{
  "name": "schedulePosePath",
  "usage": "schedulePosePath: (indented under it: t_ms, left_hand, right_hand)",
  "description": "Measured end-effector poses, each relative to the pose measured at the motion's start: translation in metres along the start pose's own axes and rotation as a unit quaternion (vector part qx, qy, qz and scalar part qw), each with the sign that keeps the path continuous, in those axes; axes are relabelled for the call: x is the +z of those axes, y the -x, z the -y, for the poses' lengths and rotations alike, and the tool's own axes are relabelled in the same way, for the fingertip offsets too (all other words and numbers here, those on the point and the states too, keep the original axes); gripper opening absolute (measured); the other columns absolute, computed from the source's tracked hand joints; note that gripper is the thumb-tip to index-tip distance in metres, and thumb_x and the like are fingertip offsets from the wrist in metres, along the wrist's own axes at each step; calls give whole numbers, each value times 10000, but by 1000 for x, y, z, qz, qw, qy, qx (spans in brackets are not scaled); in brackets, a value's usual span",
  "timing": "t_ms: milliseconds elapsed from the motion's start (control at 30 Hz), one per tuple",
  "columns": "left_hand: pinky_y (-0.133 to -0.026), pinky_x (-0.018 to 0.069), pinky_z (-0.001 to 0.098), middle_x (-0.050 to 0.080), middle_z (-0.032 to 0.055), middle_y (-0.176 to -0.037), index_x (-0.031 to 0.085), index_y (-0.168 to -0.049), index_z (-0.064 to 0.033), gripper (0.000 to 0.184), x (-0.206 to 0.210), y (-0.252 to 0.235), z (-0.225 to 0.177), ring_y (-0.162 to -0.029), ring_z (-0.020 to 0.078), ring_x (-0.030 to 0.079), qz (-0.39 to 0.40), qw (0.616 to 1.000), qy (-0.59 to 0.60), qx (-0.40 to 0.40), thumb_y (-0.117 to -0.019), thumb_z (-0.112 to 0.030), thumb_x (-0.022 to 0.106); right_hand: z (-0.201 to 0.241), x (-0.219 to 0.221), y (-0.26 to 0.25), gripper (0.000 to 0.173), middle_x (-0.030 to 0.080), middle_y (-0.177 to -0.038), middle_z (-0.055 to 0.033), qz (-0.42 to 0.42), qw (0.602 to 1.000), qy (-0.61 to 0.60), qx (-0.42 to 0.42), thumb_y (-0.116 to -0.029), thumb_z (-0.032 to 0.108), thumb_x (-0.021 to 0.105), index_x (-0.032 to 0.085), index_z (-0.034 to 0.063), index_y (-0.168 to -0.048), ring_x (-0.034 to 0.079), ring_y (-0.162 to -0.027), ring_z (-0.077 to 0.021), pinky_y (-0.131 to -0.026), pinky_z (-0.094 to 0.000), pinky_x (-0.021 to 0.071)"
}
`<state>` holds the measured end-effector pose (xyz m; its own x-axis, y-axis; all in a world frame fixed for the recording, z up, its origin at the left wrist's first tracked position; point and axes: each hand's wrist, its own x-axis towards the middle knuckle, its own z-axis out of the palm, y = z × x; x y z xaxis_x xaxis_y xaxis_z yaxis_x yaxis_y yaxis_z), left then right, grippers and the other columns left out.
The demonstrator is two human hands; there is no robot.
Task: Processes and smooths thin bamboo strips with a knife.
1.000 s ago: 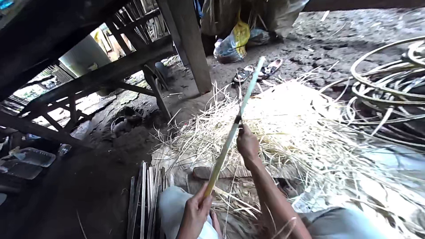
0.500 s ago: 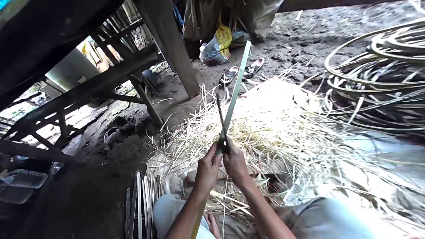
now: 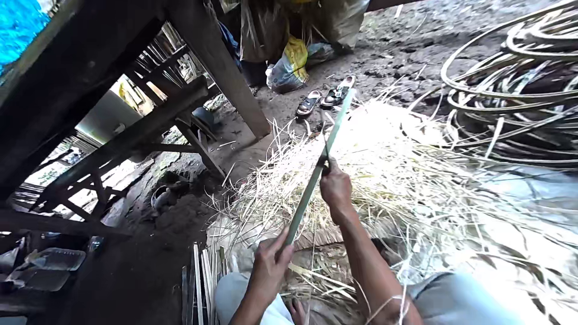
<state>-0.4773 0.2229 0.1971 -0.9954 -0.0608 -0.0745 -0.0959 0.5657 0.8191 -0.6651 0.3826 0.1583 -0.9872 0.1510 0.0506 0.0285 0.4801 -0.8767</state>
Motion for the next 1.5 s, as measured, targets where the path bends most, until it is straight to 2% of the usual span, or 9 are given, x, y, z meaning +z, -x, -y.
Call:
schedulePosePath:
  t_ms: [100, 167, 300, 400, 500, 567, 800, 1133, 1500]
  left_hand:
    - [-480, 389, 196, 628, 6, -761, 549, -1462, -49, 445, -8, 19, 21, -502, 9, 418, 25, 998, 47, -26, -1032, -156, 590]
    - [-452, 425, 215, 578, -1, -719, 503, -1498, -64, 474, -12, 19, 30, -477, 38, 453, 68, 995, 52, -57, -1044, -181, 573]
    - [-745, 571, 386, 690, 168, -1057, 342, -1592, -79, 614, -4, -12, 15, -761, 200, 663, 103, 993, -38, -42, -1054, -277, 563]
    - [-695, 550, 357, 675, 167, -1134, 412, -1560, -72, 531, 9, -47, -12, -744, 183, 635, 36, 998, -47, 6, -1075, -254, 527]
    - [-495, 420, 227, 632, 43, -851, 538, -1465, -45, 418, 15, -73, -30, -526, 51, 463, -6, 1000, 19, 17, -1081, -207, 514]
    - [-586, 447, 244, 672, 73, -932, 587, -1412, -19, 381, 18, -80, -36, -616, 63, 511, -29, 999, 12, 17, -1072, -183, 530]
    - [-1003, 517, 360, 698, 176, -1258, 612, -1380, 12, 387, 14, -77, -43, -1098, 202, 693, -60, 995, -54, 61, -1049, -186, 579]
    - [-624, 447, 201, 719, 81, -1002, 588, -1415, -16, 405, -1, -47, -32, -651, 17, 520, -18, 998, -47, 47, -1043, -176, 587]
    - [-653, 481, 156, 741, 62, -1062, 643, -1359, -25, 372, -23, 7, -16, -693, -26, 573, 1, 998, -64, 27, -1007, -142, 616]
  right_hand:
    - [-12, -6, -10, 398, 656, -957, -309, 9, 997, -77, 19, -1080, 100, 447, 508, 23, -1466, 642, -840, -467, -764, -643, 481]
    - [-16, -5, 1, 335, 553, -748, -136, 42, 985, -163, 40, -1092, 136, 460, 533, 22, -1398, 537, -600, -232, -606, -418, 478]
    - [-9, 0, 22, 248, 482, -616, 4, 84, 943, -316, 56, -1094, 135, 459, 557, 3, -1280, 486, -475, -68, -504, -235, 470]
    - [2, 1, 35, 304, 525, -685, -56, 69, 976, -205, 4, -1088, 141, 472, 548, 1, -1348, 516, -550, -133, -574, -318, 479]
    - [4, 9, 56, 454, 687, -842, -218, 10, 994, -66, -87, -1062, 105, 477, 486, -6, -1502, 659, -730, -364, -722, -556, 522]
    - [2, 21, 75, 410, 722, -841, -242, -39, 990, -14, -138, -1010, 55, 520, 585, -24, -1408, 707, -722, -451, -666, -635, 538]
    - [5, 33, 67, 253, 718, -792, -244, -114, 976, 24, -184, -943, 0, 574, 702, -54, -1154, 703, -640, -450, -543, -603, 519]
    - [-4, -6, -14, 388, 686, -908, -325, -52, 997, 55, -14, -1073, 92, 441, 542, 76, -1447, 670, -843, -566, -700, -709, 481]
    - [-65, -41, -92, 420, 644, -1172, -373, -44, 993, 26, 103, -1106, 192, 393, 503, 91, -1498, 615, -1102, -585, -874, -741, 445]
